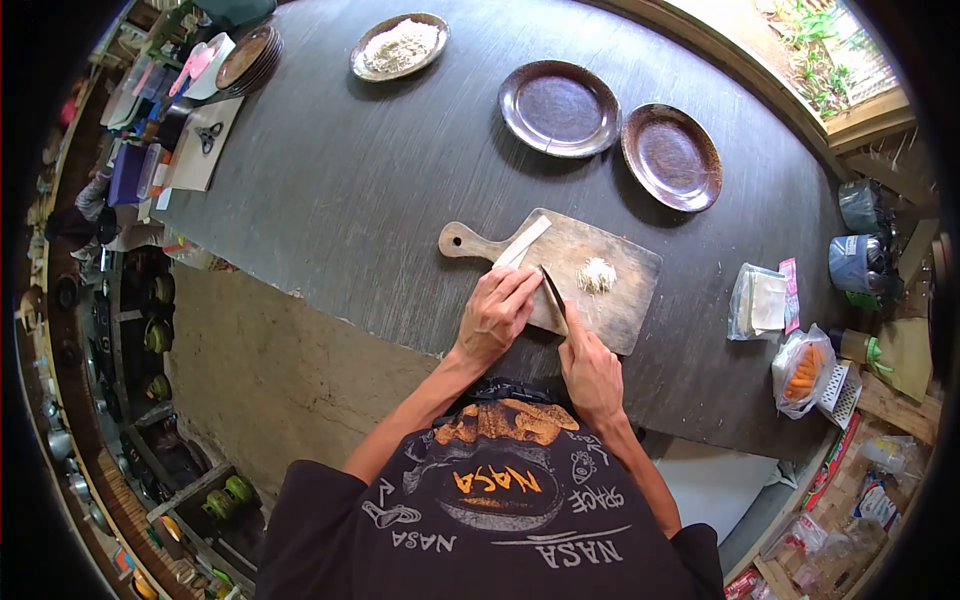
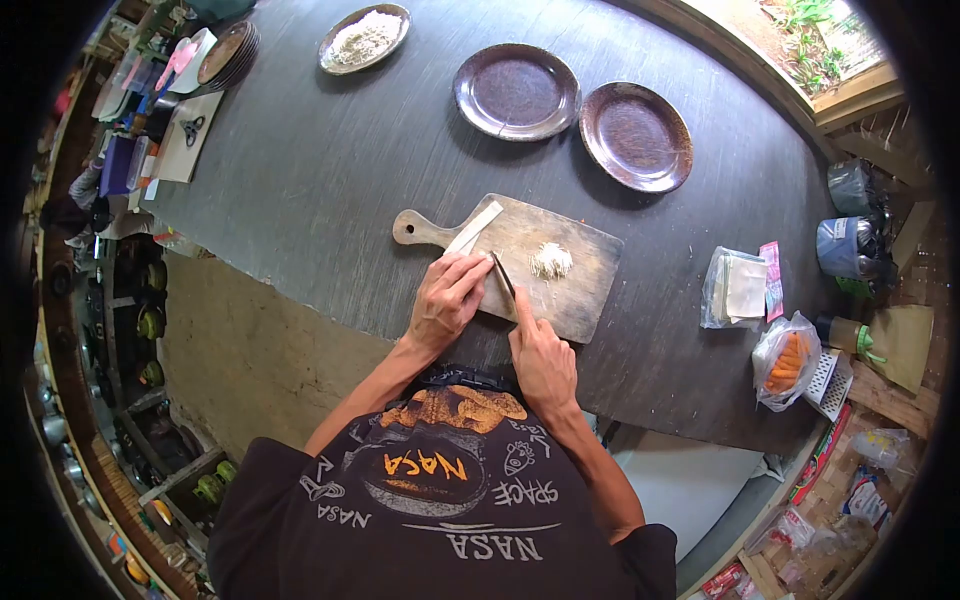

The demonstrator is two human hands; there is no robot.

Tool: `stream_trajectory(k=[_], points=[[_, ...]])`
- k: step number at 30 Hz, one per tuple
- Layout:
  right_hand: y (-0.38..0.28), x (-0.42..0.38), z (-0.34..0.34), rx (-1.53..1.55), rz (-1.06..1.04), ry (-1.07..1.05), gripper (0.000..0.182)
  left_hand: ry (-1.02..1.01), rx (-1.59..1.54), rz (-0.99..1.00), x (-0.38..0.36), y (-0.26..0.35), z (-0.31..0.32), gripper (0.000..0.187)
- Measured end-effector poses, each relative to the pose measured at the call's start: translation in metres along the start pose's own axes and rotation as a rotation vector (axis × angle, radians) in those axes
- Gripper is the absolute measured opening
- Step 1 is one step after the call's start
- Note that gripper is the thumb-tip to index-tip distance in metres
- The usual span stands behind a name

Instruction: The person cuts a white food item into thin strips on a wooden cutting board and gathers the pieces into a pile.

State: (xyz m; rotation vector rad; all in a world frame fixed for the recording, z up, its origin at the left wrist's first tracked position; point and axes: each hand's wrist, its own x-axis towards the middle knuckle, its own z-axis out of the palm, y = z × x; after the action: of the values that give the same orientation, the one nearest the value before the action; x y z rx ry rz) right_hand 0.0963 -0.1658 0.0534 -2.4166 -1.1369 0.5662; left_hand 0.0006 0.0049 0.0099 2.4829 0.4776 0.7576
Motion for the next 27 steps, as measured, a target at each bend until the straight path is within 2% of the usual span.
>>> stream_trajectory(k=[27], points=[[-0.003, -0.004, 0.0, -0.01, 0.015, 0.003, 0.065, 0.006, -0.022, -0.012, 0.001, 0.004, 0.0, 0.033]])
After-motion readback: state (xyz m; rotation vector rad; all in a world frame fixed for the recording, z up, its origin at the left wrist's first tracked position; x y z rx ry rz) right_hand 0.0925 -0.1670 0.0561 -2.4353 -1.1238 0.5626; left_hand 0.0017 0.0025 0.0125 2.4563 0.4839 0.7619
